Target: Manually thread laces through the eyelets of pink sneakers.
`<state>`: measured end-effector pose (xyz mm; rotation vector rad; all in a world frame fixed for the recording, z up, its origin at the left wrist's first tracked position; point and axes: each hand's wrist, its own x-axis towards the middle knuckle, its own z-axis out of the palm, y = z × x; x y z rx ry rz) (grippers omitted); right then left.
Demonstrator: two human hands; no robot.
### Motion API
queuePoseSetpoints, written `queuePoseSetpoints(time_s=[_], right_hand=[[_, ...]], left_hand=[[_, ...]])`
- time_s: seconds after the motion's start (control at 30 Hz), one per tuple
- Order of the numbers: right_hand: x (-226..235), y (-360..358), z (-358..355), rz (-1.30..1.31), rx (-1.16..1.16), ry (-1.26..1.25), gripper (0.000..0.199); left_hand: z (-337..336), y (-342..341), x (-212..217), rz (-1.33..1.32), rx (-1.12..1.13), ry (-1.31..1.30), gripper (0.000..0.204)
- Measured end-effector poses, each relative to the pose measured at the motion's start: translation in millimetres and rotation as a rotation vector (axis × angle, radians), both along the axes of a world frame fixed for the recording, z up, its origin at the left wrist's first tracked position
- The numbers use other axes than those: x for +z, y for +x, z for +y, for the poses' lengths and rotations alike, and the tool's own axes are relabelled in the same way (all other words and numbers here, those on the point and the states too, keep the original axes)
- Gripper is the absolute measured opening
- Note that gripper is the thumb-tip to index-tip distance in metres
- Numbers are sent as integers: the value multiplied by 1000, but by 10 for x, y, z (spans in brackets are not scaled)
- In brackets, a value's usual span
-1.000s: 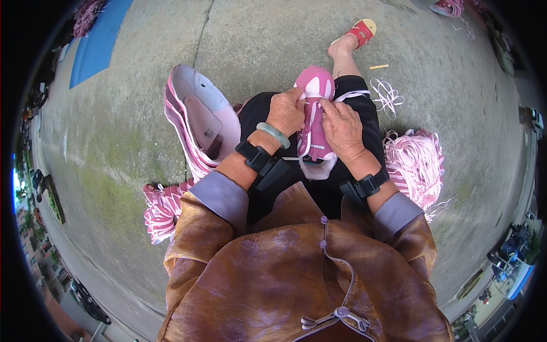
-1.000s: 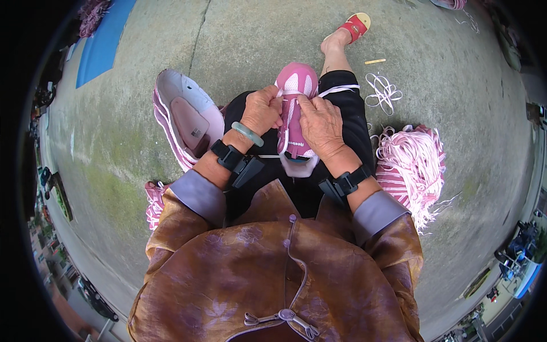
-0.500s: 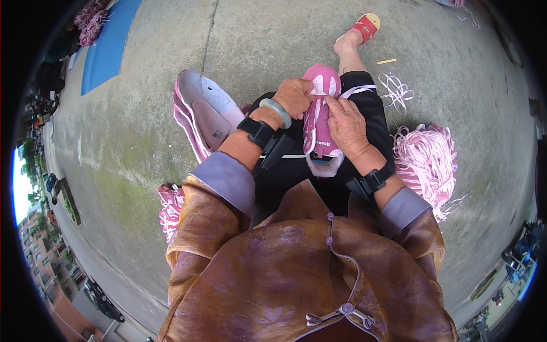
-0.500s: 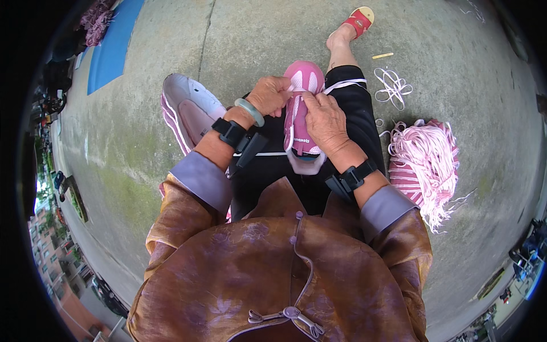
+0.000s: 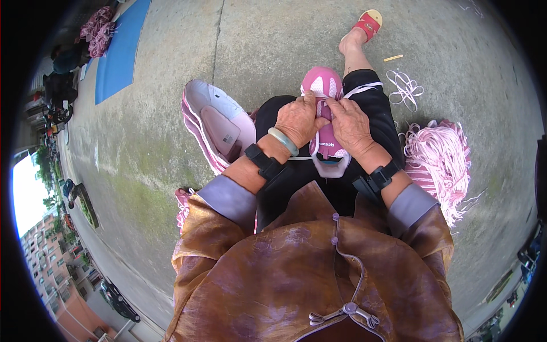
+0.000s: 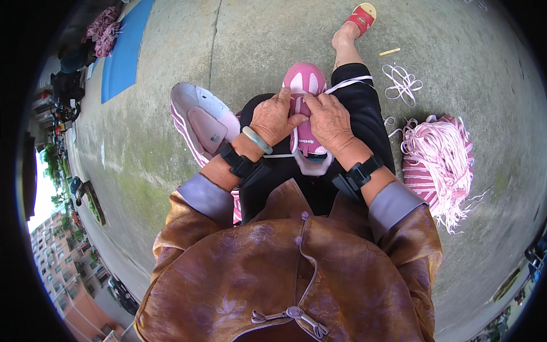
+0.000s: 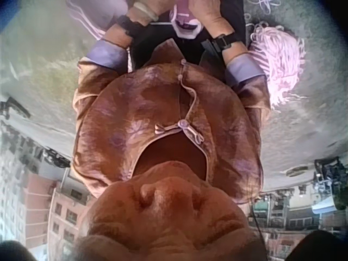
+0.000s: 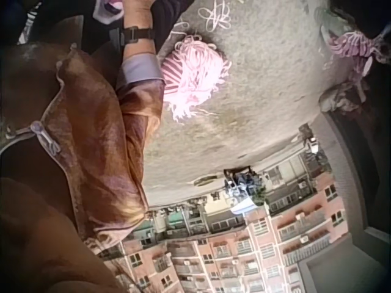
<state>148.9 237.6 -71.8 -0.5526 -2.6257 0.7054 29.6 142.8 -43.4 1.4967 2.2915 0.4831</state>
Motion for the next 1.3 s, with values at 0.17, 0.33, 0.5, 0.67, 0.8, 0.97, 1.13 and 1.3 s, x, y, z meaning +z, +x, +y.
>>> queuePoseSetpoints(time_s=[0.17, 0.33, 0.5, 0.67, 0.8, 0.97, 1.13, 1.3], right_hand=[[-8, -36, 38, 18, -2, 18, 27], [53, -124, 35, -48, -11, 0, 23], [75, -177, 28, -68, -2, -30, 25], [71, -181, 16, -47, 4, -32, 29], [73, -203, 24, -143, 13, -37, 35], [101, -215, 70, -285, -37, -265, 37], [6, -233, 29, -208, -114, -301, 34], [54, -249, -29, -298, -98, -151, 31]], left_hand=[[-9, -4, 67, 25, 39, -138, 58], [-100, 36, 93, 100, 91, -97, 51], [-93, 17, 117, 80, 109, -154, 40], [-46, 59, 49, 137, 133, -185, 28], [38, 70, -23, 205, 105, -236, 27], [132, 41, -72, 201, 103, -338, 30], [82, 89, -81, 114, 249, -226, 28], [-17, 121, -53, 111, 279, -177, 30]])
